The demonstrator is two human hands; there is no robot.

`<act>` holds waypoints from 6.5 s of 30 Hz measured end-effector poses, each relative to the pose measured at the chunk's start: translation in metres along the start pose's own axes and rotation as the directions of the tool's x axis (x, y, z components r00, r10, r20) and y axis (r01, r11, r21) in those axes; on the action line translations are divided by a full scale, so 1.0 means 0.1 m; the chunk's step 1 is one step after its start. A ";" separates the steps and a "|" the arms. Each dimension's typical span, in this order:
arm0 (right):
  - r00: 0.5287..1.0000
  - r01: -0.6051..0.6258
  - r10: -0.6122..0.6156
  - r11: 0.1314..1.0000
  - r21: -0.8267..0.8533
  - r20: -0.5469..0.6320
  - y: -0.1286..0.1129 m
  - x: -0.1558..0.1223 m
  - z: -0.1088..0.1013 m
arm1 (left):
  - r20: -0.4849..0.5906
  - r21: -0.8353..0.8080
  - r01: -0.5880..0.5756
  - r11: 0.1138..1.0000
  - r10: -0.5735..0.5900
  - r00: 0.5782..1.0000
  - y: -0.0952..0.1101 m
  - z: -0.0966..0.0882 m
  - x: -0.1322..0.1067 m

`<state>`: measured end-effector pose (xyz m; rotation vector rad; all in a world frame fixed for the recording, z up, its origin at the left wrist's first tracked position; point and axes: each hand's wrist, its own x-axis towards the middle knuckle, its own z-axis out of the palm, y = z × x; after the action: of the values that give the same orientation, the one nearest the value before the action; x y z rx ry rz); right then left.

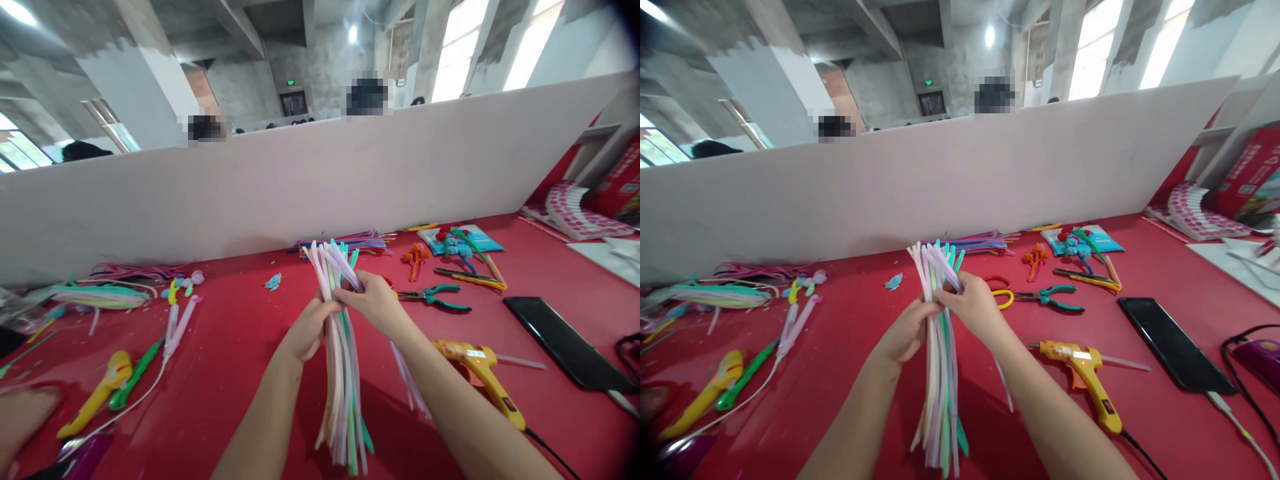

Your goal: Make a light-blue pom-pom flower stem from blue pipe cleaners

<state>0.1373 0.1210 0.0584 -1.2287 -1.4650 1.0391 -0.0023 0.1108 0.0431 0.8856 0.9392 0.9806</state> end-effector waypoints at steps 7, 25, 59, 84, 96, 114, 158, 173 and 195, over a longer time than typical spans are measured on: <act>0.983 -0.166 0.133 0.942 0.292 0.128 0.06 0.05 0.00 | -0.008 0.098 0.009 0.995 -0.008 1.000 0.00 0.00 0.00; 0.486 0.603 -0.041 0.739 0.301 -0.873 -0.03 0.08 -0.91 | -0.174 0.297 0.005 0.955 0.049 0.984 -0.03 -0.24 0.17; 0.987 0.114 -0.068 0.936 0.332 -0.147 0.03 0.03 -0.05 | 0.079 0.090 -0.237 0.967 0.231 0.970 0.04 0.03 0.01; 1.000 -0.014 0.012 0.976 0.218 0.013 0.02 0.01 -0.05 | 0.046 -0.109 -0.049 0.993 0.054 0.997 0.03 0.05 -0.02; 0.953 -0.259 0.096 0.748 0.611 0.286 0.12 0.07 -0.13 | 0.152 -0.207 0.094 0.974 -0.063 0.986 0.02 -0.03 0.02; 0.978 0.162 -0.166 0.986 -0.040 -0.123 -0.06 -0.07 -0.01 | -0.055 -0.004 -0.136 0.991 0.135 0.989 0.00 0.06 -0.01; 0.862 0.336 -0.054 0.806 0.487 -0.505 -0.02 0.10 -0.68 | 0.003 0.206 0.017 0.978 -0.018 1.000 0.05 -0.17 0.05; 0.867 0.361 -0.044 0.741 0.566 -0.496 -0.03 0.06 -0.97 | -0.095 -0.010 0.013 1.000 -0.013 0.995 0.04 -0.62 0.25; 0.998 -0.057 0.038 0.921 0.385 0.057 -0.02 -0.03 0.04 | 0.070 0.159 -0.308 0.938 0.300 0.951 0.12 -0.04 -0.08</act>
<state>0.1328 0.1174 0.0589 -0.9619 -1.1942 1.3261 -0.0109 0.1077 0.0544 1.2180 0.8705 1.1507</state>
